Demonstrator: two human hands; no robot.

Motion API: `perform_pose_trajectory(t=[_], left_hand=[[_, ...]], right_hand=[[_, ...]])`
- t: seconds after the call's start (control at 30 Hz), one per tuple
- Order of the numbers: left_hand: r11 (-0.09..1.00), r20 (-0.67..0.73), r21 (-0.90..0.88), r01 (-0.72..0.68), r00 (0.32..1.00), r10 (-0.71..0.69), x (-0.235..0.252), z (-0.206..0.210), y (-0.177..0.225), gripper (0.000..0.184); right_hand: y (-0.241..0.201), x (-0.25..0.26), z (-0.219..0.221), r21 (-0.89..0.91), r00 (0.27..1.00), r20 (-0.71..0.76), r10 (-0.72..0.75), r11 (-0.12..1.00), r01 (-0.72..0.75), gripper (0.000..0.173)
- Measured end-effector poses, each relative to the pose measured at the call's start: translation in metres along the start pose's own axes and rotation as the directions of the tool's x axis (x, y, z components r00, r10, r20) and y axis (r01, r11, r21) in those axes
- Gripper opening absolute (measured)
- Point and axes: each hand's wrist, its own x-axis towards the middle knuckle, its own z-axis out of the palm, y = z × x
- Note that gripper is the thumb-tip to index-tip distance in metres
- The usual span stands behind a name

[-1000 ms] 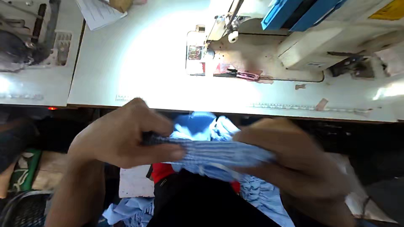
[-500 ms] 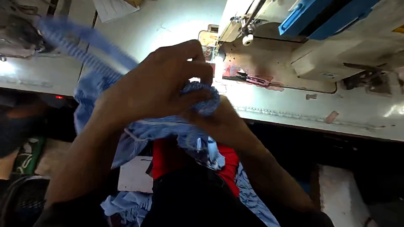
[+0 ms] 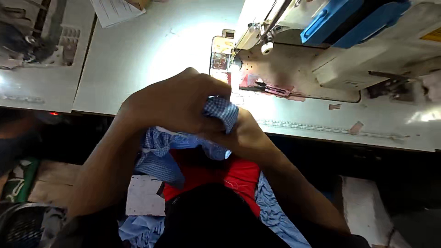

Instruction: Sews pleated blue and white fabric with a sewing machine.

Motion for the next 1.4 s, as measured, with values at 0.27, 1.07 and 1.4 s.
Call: perform_pose_trajectory(t=[0.27,1.07,1.4], left_hand=[[0.878,0.077,-0.477,0.025,0.997,0.013,-0.093,0.023,-0.054,0.023],[0.997,-0.068,0.060,0.038,0.997,-0.034,0.030,0.011,-0.022,0.012],[0.908,-0.012,-0.415,0.065,0.997,-0.077,0.005,-0.006,-0.075,0.010]], right_hand=[[0.021,-0.081,-0.031,0.167,0.982,0.070,-0.178,0.972,0.164,0.022],[0.047,-0.012,-0.054,0.178,0.997,-0.071,0.031,0.984,-0.018,0.081],[0.012,-0.016,-0.087,-0.266,0.975,-0.218,0.053,0.957,-0.111,0.030]])
